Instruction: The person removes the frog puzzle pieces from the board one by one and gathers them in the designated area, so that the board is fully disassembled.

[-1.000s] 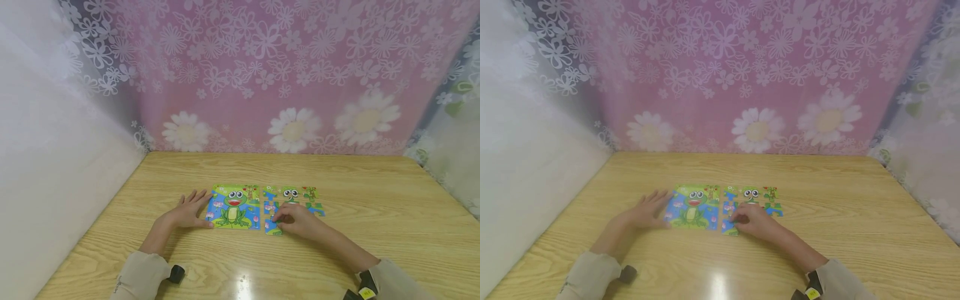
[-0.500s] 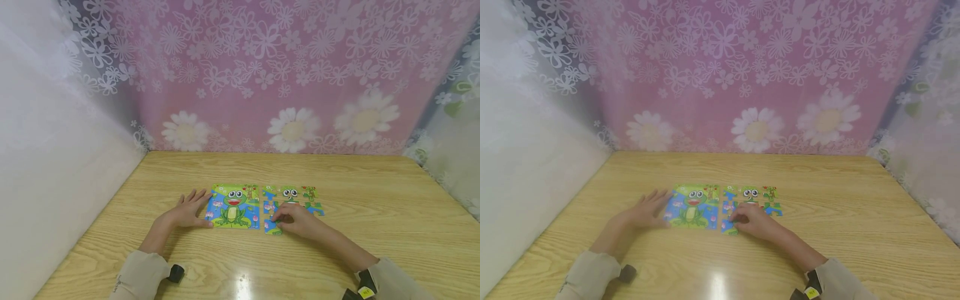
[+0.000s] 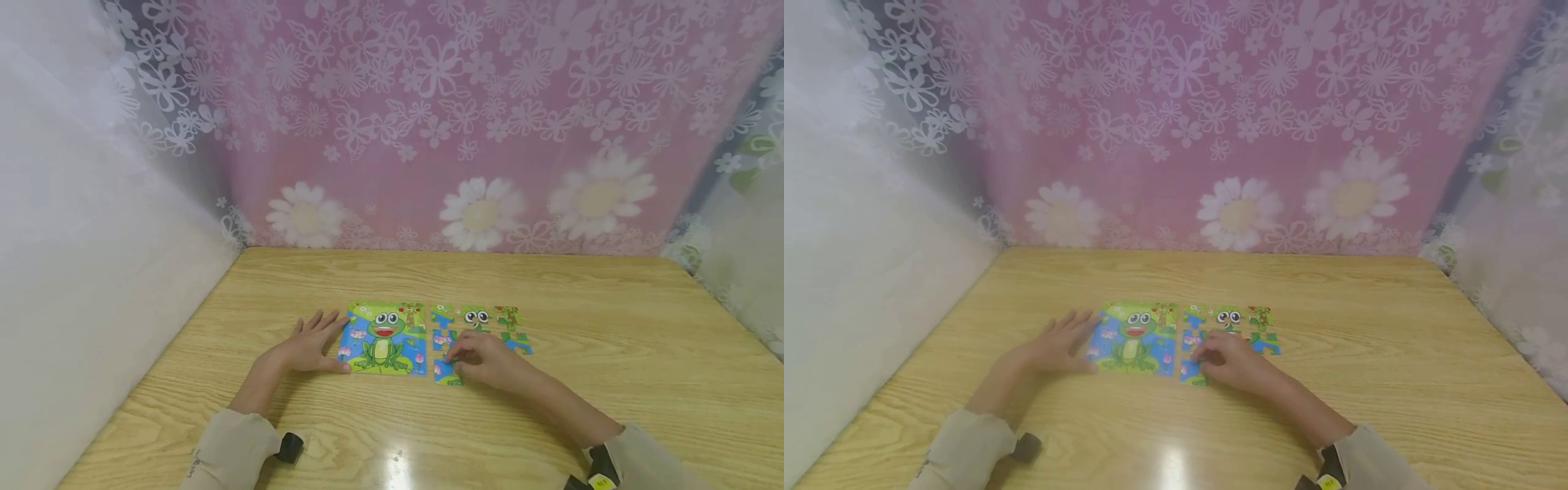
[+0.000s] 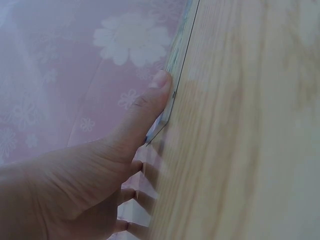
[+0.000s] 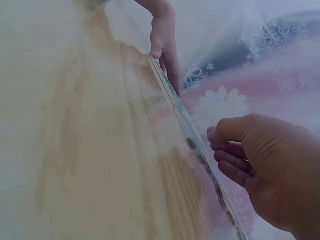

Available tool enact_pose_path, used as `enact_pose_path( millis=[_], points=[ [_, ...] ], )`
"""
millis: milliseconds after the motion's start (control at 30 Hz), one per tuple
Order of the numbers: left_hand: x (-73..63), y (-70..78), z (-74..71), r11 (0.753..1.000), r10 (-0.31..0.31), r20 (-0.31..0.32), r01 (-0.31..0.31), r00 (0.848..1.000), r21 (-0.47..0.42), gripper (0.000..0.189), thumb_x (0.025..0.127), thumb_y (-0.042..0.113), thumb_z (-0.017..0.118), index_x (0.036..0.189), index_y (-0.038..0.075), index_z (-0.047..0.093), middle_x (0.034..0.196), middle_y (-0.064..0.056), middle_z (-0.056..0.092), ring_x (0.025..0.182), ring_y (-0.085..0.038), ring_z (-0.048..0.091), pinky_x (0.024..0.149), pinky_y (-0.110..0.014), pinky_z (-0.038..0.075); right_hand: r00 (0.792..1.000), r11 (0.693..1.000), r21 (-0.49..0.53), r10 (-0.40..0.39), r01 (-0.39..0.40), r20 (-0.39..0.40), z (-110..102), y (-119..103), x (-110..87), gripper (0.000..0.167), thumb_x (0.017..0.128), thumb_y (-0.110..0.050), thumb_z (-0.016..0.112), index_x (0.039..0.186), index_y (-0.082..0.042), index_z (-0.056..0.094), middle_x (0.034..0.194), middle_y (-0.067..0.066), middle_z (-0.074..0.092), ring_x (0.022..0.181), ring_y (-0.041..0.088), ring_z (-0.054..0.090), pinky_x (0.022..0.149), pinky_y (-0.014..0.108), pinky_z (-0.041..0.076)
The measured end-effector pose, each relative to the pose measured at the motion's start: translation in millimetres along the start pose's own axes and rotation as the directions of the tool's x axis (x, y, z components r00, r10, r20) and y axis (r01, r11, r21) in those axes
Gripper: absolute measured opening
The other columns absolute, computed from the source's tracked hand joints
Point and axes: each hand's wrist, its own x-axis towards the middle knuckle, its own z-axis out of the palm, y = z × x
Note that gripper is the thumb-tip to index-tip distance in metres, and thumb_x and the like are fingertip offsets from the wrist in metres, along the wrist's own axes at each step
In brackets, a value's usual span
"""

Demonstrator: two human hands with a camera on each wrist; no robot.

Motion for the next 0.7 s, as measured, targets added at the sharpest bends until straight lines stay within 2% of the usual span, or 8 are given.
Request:
enact_pose_path(
  millis=[167, 333, 467, 600, 700],
  points=[
    [-1.3, 0.3, 0.7, 1.0, -0.015, 0.004, 0.015, 1.0, 0.015, 0.096, 0.078, 0.055, 0.065, 0.149, 0.014, 0.016, 0.152, -0.014, 0.005, 0.135, -0.038, -0.006, 0.101, -0.061, -0.006, 0.996, 0.996, -0.011, -0.086, 0.086, -0.02, 4.9, -7.6, 10.4, 0.015, 0.083, 0.0, 0.065, 0.095, -0.009, 0.067, 0.094, -0.004, 0.06, 0.085, 0.011, 0.055, 0.072, 0.026, 0.049],
    [-2.3, 0.4, -0.4, 1.0, -0.005, 0.0, 0.005, 1.0, -0.003, 0.095, 0.078, 0.054, 0.065, 0.149, 0.013, 0.016, 0.151, -0.015, 0.005, 0.135, -0.038, -0.006, 0.1, -0.061, -0.007, 0.996, 0.996, -0.014, -0.09, 0.09, 0.015, 17.0, -19.2, 33.8, 0.011, 0.085, -0.006, 0.065, 0.095, -0.01, 0.068, 0.093, -0.005, 0.059, 0.082, 0.012, 0.054, 0.068, 0.026, 0.048],
    [-2.6, 0.9, -0.4, 1.0, -0.011, 0.01, 0.011, 1.0, -0.001, 0.096, 0.078, 0.055, 0.064, 0.149, 0.014, 0.015, 0.152, -0.014, 0.003, 0.135, -0.037, -0.007, 0.101, -0.059, -0.008, 0.995, 0.993, -0.081, -0.078, 0.082, 0.057, 30.3, -25.7, 55.1, 0.013, 0.084, -0.009, 0.067, 0.097, -0.011, 0.068, 0.095, -0.005, 0.058, 0.081, 0.013, 0.054, 0.067, 0.023, 0.047],
    [-1.9, 1.6, -0.3, 1.0, -0.008, 0.002, 0.008, 1.0, 0.0, 0.096, 0.078, 0.056, 0.064, 0.149, 0.015, 0.015, 0.152, -0.014, 0.004, 0.135, -0.037, -0.007, 0.101, -0.059, -0.007, 0.995, 0.982, -0.184, -0.028, 0.044, 0.092, 40.1, -31.8, 70.9, 0.018, 0.084, -0.015, 0.067, 0.102, -0.013, 0.067, 0.104, -0.001, 0.057, 0.092, 0.015, 0.054, 0.073, 0.027, 0.048],
    [-1.3, 1.9, -1.1, 1.0, -0.001, -0.008, 0.001, 1.0, -0.004, 0.096, 0.078, 0.057, 0.064, 0.149, 0.014, 0.016, 0.152, -0.015, 0.005, 0.135, -0.037, -0.006, 0.101, -0.06, -0.007, 0.994, 0.976, -0.216, 0.029, -0.005, 0.105, 42.1, -37.6, 76.9, 0.024, 0.084, -0.018, 0.067, 0.107, -0.013, 0.065, 0.112, 0.003, 0.055, 0.105, 0.021, 0.051, 0.081, 0.034, 0.047]
  ],
)
